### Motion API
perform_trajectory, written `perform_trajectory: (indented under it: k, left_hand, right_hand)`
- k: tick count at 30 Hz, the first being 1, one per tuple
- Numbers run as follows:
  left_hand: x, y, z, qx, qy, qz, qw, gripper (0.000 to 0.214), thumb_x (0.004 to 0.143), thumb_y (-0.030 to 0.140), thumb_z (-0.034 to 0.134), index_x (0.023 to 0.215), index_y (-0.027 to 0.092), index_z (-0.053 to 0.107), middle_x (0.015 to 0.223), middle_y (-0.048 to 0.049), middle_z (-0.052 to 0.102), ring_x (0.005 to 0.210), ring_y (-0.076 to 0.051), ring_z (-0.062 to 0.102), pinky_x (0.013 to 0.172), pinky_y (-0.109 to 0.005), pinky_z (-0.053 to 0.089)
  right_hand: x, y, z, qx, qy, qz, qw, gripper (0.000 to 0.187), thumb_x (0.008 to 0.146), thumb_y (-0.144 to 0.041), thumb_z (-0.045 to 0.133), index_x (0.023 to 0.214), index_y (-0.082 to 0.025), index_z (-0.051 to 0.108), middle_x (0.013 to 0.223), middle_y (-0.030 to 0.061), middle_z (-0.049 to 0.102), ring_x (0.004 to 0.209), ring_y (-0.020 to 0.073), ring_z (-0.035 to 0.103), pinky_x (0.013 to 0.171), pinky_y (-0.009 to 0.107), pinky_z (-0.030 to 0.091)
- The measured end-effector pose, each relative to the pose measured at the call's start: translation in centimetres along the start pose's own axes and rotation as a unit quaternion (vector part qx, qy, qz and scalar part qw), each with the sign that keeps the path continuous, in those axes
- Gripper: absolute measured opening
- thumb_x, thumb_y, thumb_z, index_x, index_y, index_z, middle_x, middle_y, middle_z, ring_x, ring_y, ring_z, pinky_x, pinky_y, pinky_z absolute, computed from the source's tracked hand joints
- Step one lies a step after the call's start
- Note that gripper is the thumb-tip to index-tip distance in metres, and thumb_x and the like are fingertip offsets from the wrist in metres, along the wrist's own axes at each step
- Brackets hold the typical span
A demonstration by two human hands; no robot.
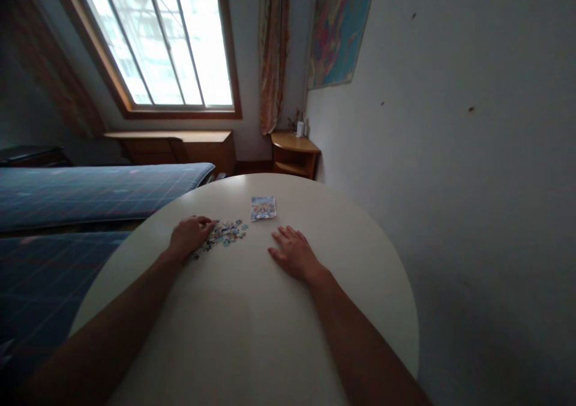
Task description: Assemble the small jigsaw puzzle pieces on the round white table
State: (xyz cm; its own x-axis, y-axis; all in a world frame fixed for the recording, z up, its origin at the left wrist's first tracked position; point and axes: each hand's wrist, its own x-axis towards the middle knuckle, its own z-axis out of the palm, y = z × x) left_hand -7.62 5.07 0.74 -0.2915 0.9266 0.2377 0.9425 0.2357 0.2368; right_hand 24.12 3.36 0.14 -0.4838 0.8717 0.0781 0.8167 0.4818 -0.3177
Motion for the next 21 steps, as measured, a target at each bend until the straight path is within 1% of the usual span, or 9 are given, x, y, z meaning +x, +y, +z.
perform_trajectory:
  k: [3, 7, 10, 14, 17, 21]
  left_hand:
    - [0.3, -0.1, 0.2, -0.02, -0.013, -0.016, 1.0, 0.033, 0.088, 0.047, 0.057, 0.103, 0.025, 0.076, 0.101, -0.0078, 0.076, 0.097, -0.029, 0.069, 0.083, -0.037, 0.052]
    - [0.5, -0.4, 0.3, -0.044, -0.018, -0.033, 0.998, 0.03, 0.086, 0.046, 0.06, 0.102, 0.025, 0.075, 0.102, -0.0078, 0.076, 0.099, -0.029, 0.068, 0.082, -0.036, 0.052]
    - [0.6, -0.6, 0.5, -0.063, -0.016, -0.033, 0.997, 0.029, 0.086, 0.045, 0.06, 0.102, 0.025, 0.074, 0.1, -0.0071, 0.076, 0.098, -0.028, 0.069, 0.083, -0.036, 0.051]
    - [0.7, -0.8, 0.6, -0.091, -0.006, -0.031, 0.995, 0.024, 0.086, 0.041, 0.06, 0.099, 0.025, 0.074, 0.099, -0.0045, 0.076, 0.093, -0.023, 0.069, 0.081, -0.03, 0.051]
    - [0.8, -1.1, 0.5, -0.103, 0.009, -0.039, 0.994, 0.024, 0.088, 0.038, 0.058, 0.1, 0.023, 0.073, 0.099, -0.0038, 0.076, 0.092, -0.02, 0.07, 0.078, -0.027, 0.051]
    - [0.7, -1.6, 0.2, -0.091, 0.03, -0.053, 0.994, 0.027, 0.091, 0.038, 0.053, 0.103, 0.022, 0.071, 0.1, -0.0049, 0.076, 0.09, -0.02, 0.07, 0.078, -0.027, 0.05]
  right_hand:
    - [0.0, -0.1, -0.1, -0.001, -0.006, 0.002, 1.0, 0.058, 0.096, -0.047, 0.044, 0.146, -0.018, 0.047, 0.157, 0.0106, 0.037, 0.148, 0.0267, 0.025, 0.12, 0.045, 0.017]
    - [0.1, 0.1, -0.1, -0.003, -0.006, 0.002, 1.0, 0.058, 0.096, -0.048, 0.044, 0.146, -0.019, 0.047, 0.157, 0.0104, 0.037, 0.148, 0.0269, 0.025, 0.12, 0.045, 0.017]
    - [0.1, 0.1, 0.0, -0.005, -0.005, -0.001, 1.0, 0.059, 0.096, -0.048, 0.043, 0.146, -0.018, 0.047, 0.157, 0.0106, 0.037, 0.148, 0.0271, 0.025, 0.12, 0.045, 0.018]
    - [0.1, 0.1, 0.0, -0.005, -0.003, -0.002, 1.0, 0.058, 0.096, -0.048, 0.044, 0.146, -0.018, 0.047, 0.157, 0.0105, 0.037, 0.148, 0.0266, 0.025, 0.12, 0.046, 0.018]
    - [0.1, 0.1, -0.1, -0.005, -0.005, -0.001, 1.0, 0.058, 0.096, -0.047, 0.044, 0.146, -0.019, 0.046, 0.157, 0.01, 0.036, 0.148, 0.0266, 0.025, 0.12, 0.045, 0.017]
    - [0.1, 0.0, -0.2, -0.007, -0.012, 0.001, 1.0, 0.059, 0.096, -0.047, 0.044, 0.146, -0.018, 0.046, 0.158, 0.01, 0.036, 0.148, 0.0279, 0.025, 0.12, 0.046, 0.017]
